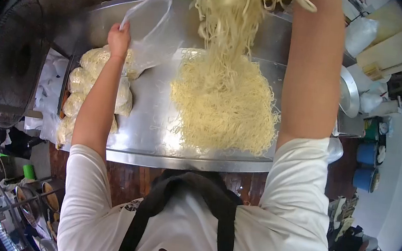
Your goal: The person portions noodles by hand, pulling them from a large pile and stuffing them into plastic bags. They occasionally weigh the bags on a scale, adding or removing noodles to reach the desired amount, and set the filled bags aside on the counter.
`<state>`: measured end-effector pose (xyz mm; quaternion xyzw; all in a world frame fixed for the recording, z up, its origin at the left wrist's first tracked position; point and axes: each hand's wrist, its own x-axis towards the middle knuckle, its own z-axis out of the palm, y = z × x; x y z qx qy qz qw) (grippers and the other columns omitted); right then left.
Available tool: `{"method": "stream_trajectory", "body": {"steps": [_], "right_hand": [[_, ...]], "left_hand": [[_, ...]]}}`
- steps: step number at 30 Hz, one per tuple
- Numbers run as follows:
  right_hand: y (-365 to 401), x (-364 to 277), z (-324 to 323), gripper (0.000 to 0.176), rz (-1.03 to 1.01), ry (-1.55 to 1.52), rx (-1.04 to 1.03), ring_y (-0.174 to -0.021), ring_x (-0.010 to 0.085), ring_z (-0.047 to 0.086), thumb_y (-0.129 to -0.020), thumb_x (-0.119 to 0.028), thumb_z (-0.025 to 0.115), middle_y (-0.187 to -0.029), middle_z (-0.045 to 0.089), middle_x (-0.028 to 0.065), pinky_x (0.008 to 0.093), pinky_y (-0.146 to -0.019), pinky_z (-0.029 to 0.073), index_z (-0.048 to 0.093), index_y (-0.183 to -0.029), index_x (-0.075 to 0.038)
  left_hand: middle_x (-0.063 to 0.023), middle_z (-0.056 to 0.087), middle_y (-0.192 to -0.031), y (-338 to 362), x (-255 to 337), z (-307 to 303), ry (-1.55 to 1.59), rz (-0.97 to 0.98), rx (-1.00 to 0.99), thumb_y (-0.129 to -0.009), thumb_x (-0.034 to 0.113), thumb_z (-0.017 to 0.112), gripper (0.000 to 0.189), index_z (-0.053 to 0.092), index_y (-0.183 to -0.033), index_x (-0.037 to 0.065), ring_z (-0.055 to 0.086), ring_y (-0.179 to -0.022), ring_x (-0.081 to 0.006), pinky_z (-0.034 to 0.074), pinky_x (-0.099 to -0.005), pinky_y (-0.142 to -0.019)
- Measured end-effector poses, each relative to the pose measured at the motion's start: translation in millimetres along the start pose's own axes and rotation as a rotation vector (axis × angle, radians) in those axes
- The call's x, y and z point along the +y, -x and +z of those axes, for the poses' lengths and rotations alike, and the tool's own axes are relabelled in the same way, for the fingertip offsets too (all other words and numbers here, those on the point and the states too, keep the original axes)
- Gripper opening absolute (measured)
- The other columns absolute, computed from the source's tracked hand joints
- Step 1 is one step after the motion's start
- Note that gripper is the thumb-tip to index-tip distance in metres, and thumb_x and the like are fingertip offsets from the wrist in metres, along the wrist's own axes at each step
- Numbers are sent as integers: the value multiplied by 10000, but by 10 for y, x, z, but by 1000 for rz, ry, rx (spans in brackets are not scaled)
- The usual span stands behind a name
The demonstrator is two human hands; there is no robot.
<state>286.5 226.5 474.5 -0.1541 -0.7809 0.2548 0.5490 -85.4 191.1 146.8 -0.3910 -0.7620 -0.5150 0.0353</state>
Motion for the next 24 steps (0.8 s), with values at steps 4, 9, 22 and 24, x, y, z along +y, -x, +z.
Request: {"method": "stream_trajectory", "body": {"steps": [4, 9, 22, 24], "right_hand": [[1031, 424, 220, 316, 626, -305, -87, -982, 188, 677, -885, -48, 620, -1042, 704, 88, 322, -850, 551, 625, -1199, -8], [1807, 995, 947, 367, 618, -405, -366, -1024, 194, 685, -950, -97, 582, -1125, 687, 133, 345, -860, 582, 568, -1308, -17], [3695, 2728, 2870, 259, 1385, -881, -529, -946, 182, 629, -941, -201, 645, -993, 691, 77, 397, -854, 526, 669, -1139, -36], [3967, 2540, 2883, 249, 1295, -731, -542, -936, 214, 644, -920, -180, 644, -993, 691, 101, 394, -830, 528, 679, -1130, -51]], "left_hand": [[-237, 670, -789, 142, 824, 4, 154, 128, -42, -903, 320, 645, 323, 694, -903, 2, 648, -761, -412, 498, -446, -706], [-150, 659, -741, 1012, 1872, -553, 362, 191, -440, -909, 202, 657, 195, 670, -959, 14, 635, -624, -220, 490, -317, -617], [-131, 675, -705, 2532, -335, -472, 231, -324, -572, -965, 103, 568, 194, 628, -1108, -14, 686, -603, -189, 508, -324, -535], [-120, 659, -661, 2695, -723, -345, 217, -448, -585, -974, 121, 564, 196, 621, -1093, -24, 656, -548, -175, 495, -313, -506]]}}
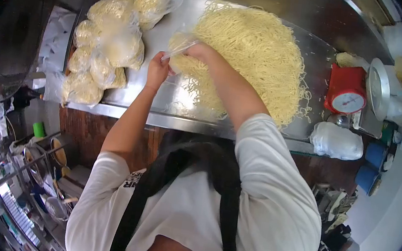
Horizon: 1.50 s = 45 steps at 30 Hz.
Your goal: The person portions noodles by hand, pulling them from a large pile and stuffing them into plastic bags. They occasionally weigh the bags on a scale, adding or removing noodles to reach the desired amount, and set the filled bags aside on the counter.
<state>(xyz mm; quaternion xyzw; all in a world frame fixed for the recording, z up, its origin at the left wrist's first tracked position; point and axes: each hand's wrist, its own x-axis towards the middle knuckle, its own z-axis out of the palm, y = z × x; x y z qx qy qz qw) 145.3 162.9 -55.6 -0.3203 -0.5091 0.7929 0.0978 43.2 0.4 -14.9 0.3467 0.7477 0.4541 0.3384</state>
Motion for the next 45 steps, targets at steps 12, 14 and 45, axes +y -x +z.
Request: {"method": "stream_trajectory", "body": {"steps": [12, 14, 45], "right_hand": [[714, 278, 591, 213, -286, 1284, 432, -925, 348, 646, -797, -210, 691, -933, 652, 169, 467, -789, 515, 667, -931, -46], [561, 380, 522, 206, -306, 1265, 464, -892, 339, 650, -803, -220, 696, -923, 653, 162, 459, -768, 519, 660, -912, -49], [1302, -451, 254, 158, -429, 1225, 282, -806, 280, 685, -917, -84, 607, -912, 702, 141, 443, -689, 544, 678, -1031, -1]], "left_hand": [[-110, 650, -642, -54, -96, -8, 287, -142, -12, -966, 186, 582, 251, 613, -1095, -28, 640, -533, -175, 495, -302, -522], [-110, 652, -646, -77, -149, 17, 266, -109, -11, -967, 190, 582, 252, 615, -1093, -26, 642, -537, -175, 495, -303, -522], [-110, 669, -763, -48, -337, -180, 215, -136, 61, -944, 138, 574, 228, 621, -1096, -26, 651, -571, -167, 525, -305, -539]]}}
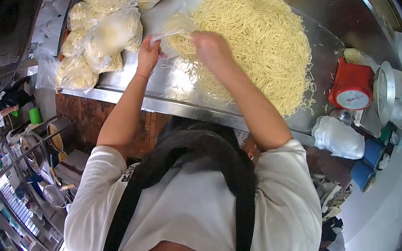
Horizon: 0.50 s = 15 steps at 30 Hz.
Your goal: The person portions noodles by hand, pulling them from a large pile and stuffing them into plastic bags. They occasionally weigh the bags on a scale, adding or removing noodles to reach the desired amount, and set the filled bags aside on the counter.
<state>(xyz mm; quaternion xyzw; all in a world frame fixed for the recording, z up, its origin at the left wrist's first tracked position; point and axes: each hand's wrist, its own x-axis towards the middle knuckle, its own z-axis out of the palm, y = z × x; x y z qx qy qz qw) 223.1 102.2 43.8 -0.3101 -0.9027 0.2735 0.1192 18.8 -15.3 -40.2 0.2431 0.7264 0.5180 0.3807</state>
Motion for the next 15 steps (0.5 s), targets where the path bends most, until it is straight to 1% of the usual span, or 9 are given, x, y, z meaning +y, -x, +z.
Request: {"method": "stream_trajectory", "body": {"steps": [2, 4, 5, 6, 7, 8, 10, 12, 15], "right_hand": [[64, -36, -572, 170, -30, -79, 179, -737, 194, 653, -983, -110, 565, -857, 695, 83, 353, -634, 529, 688, -1061, -23], [118, -7, -1254, 156, 73, -334, 188, -674, 128, 576, -993, -171, 587, -790, 641, 29, 286, -600, 485, 701, -1028, -71], [158, -29, -1655, 141, 122, -257, 195, -659, 83, 503, -993, -202, 604, -762, 573, -18, 252, -592, 449, 705, -1036, -114], [207, -17, -2004, 138, 231, -219, 291, -671, 69, 529, -984, -199, 618, -823, 631, -29, 244, -595, 462, 708, -1069, -139], [235, 37, -2302, 172, 303, -307, 435, -691, 106, 589, -978, -167, 627, -898, 686, 13, 263, -652, 516, 698, -1121, -101], [279, 133, -2607, 202, 306, -374, 583, -747, 75, 606, -981, -183, 624, -957, 707, 35, 224, -676, 514, 696, -1124, -61], [342, 682, -3163, 251, 138, -429, 781, -775, 105, 630, -981, -161, 625, -970, 705, 86, 244, -727, 542, 657, -1145, 26], [397, 1486, -3740, 272, 174, -531, 978, -805, 171, 681, -970, -137, 644, -940, 703, 122, 275, -703, 600, 631, -1152, 65], [415, 2258, -4121, 272, 281, -520, 1219, -904, 224, 701, -956, -103, 643, -1009, 704, 153, 293, -779, 591, 623, -1160, 77]], "left_hand": [[-102, 660, -747, -31, -70, -24, -1, 23, -12, -938, 130, 571, 229, 621, -1098, -27, 647, -569, -166, 524, -304, -537], [-96, 652, -734, -59, -110, -18, 14, 33, -19, -933, 124, 568, 231, 620, -1101, -27, 642, -564, -165, 522, -304, -534], [-94, 649, -730, -59, -115, -9, 29, 30, -22, -931, 122, 567, 233, 620, -1102, -26, 640, -560, -165, 520, -304, -531], [-93, 645, -725, -66, -120, -7, 44, 27, -22, -929, 121, 565, 234, 620, -1104, -26, 638, -556, -166, 519, -304, -529], [-95, 648, -732, -78, -141, -13, 43, 19, -29, -930, 129, 574, 239, 618, -1107, -26, 638, -555, -165, 519, -303, -528], [-97, 650, -738, -95, -164, -19, 43, 11, -35, -931, 138, 583, 245, 616, -1110, -27, 639, -555, -165, 519, -301, -528], [-98, 654, -745, -86, -157, -17, 19, 1, -36, -933, 156, 603, 260, 613, -1115, -28, 641, -553, -164, 518, -299, -525], [-97, 656, -744, -36, -47, 3, -27, 1, -24, -933, 177, 624, 278, 611, -1117, -30, 643, -552, -163, 514, -296, -521], [-98, 662, -757, 14, 13, 15, -7, 5, 0, -929, 210, 654, 318, 603, -1131, -30, 645, -551, -160, 502, -287, -508]]}}
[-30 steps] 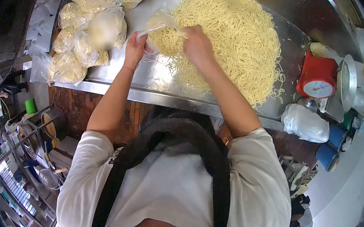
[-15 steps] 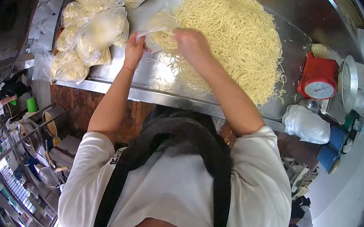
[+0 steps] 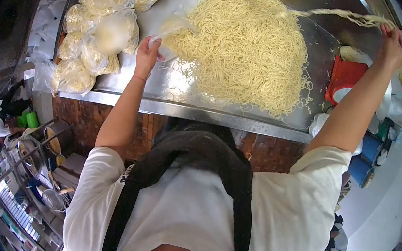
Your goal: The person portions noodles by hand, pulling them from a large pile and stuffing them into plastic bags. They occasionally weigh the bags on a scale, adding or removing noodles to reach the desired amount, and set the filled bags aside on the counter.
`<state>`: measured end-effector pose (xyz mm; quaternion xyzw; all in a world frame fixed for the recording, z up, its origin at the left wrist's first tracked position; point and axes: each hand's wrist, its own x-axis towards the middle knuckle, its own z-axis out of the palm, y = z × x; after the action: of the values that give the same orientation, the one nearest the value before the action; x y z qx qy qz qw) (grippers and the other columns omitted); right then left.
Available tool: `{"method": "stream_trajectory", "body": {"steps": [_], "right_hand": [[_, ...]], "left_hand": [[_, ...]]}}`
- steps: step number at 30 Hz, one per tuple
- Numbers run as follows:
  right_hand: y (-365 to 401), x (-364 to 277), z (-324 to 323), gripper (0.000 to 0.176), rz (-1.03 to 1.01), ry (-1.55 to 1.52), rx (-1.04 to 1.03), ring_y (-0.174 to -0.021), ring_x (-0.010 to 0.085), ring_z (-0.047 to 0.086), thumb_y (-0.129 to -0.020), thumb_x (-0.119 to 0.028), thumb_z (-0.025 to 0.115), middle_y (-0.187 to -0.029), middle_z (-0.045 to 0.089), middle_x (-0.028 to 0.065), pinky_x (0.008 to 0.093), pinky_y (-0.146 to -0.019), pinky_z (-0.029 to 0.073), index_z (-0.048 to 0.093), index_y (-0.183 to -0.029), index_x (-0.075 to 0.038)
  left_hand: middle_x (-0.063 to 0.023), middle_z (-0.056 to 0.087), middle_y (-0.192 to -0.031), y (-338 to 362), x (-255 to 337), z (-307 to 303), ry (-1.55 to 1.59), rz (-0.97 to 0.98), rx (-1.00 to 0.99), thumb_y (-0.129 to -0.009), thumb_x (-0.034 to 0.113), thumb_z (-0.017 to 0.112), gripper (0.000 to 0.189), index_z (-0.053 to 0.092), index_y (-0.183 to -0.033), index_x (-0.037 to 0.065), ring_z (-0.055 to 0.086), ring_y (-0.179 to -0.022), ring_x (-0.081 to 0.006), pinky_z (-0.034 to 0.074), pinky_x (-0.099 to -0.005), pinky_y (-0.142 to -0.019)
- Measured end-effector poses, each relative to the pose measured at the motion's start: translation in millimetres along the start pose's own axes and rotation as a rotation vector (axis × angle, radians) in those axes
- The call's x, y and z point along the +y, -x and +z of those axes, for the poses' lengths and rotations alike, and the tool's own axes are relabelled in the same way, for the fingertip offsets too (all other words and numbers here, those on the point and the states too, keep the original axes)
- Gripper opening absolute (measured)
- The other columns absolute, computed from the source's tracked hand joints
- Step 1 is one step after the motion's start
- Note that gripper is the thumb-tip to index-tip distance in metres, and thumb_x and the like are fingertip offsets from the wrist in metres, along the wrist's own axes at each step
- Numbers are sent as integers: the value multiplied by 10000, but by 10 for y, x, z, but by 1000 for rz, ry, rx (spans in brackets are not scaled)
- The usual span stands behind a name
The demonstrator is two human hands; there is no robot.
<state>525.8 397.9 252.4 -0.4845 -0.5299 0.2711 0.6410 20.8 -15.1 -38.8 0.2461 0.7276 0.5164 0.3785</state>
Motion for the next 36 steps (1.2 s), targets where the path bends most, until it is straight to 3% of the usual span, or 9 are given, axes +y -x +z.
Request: {"method": "stream_trajectory", "body": {"steps": [6, 10, 14, 20, 23, 29, 31, 34, 36], "right_hand": [[125, 1293, -56, 638, -421, 1228, -263, -1039, 394, 663, -810, -340, 763, -1104, 698, 223, 430, -910, 506, 562, -1306, 9], [3103, 89, 1351, 472, 248, 837, -1003, -1168, 285, 604, -869, -60, 638, -1262, 614, 191, 426, -992, 477, 578, -1334, -115], [4407, 838, 2028, 457, -759, 1154, -1119, -1351, 324, 456, -935, -22, 518, -1463, 486, 160, 416, -1135, 364, 568, -1365, -167], [4241, 1143, 2893, 415, -236, 671, -1820, -1089, 298, 614, -915, -215, 614, -1270, 613, 157, 411, -894, 511, 596, -1309, -88], [4253, 1148, 2963, 378, 479, 186, -1571, -898, 276, 631, -900, -306, 645, -1021, 664, 117, 404, -805, 529, 630, -1175, -48], [4358, 824, 2673, 315, 537, 187, -1477, -1123, 303, 596, -879, -161, 671, -1130, 642, 179, 563, -882, 482, 611, -1178, -82], [4239, 883, 2449, 379, -371, 576, -1670, -1162, 345, 591, -846, -133, 687, -1179, 647, 192, 591, -901, 469, 621, -1218, -100], [4076, 974, 2319, 473, -1102, 799, -1065, -1168, 350, 592, -808, -119, 693, -1246, 632, 201, 544, -928, 477, 613, -1274, -102], [4016, 1197, 2547, 487, -949, 795, -1395, -1093, 345, 625, -797, -118, 687, -1234, 638, 207, 504, -887, 501, 606, -1276, -82]], "left_hand": [[-112, 681, -837, 22, -46, -11, 5, -18, -20, -942, 272, 640, 368, 595, -1160, -21, 641, -550, -160, 495, -295, -535], [-117, 681, -827, 88, 128, 94, -34, 25, 19, -941, 269, 630, 366, 592, -1167, -16, 640, -580, -177, 496, -312, -561], [-158, 679, -825, -68, 128, 160, -150, 94, 46, -944, 243, 620, 328, 588, -1169, 5, 643, -607, -238, 497, -346, -576], [-240, 634, -769, 116, 199, 541, -328, 295, 12, -981, 165, 545, 145, 525, -1050, 39, 617, -661, -419, 489, -468, -615], [-218, 611, -706, 535, 455, 716, -359, 475, -58, -1000, 143, 507, 98, 479, -998, 50, 614, -671, -431, 467, -505, -607], [-147, 638, -683, 393, 278, 526, -37, 243, -89, -1029, 192, 494, 176, 507, -1013, 17, 654, -627, -239, 490, -379, -584], [-142, 652, -693, 280, 138, 331, -64, 129, 1, -1025, 211, 513, 204, 518, -987, 11, 649, -631, -209, 488, -357, -583], [-133, 633, -669, 179, -80, 308, -125, 90, 78, -1013, 232, 541, 230, 525, -963, 8, 633, -598, -236, 466, -384, -557], [-167, 618, -660, 119, -217, 424, -114, 90, 61, -1002, 225, 550, 213, 514, -997, 15, 623, -583, -332, 447, -447, -543]]}}
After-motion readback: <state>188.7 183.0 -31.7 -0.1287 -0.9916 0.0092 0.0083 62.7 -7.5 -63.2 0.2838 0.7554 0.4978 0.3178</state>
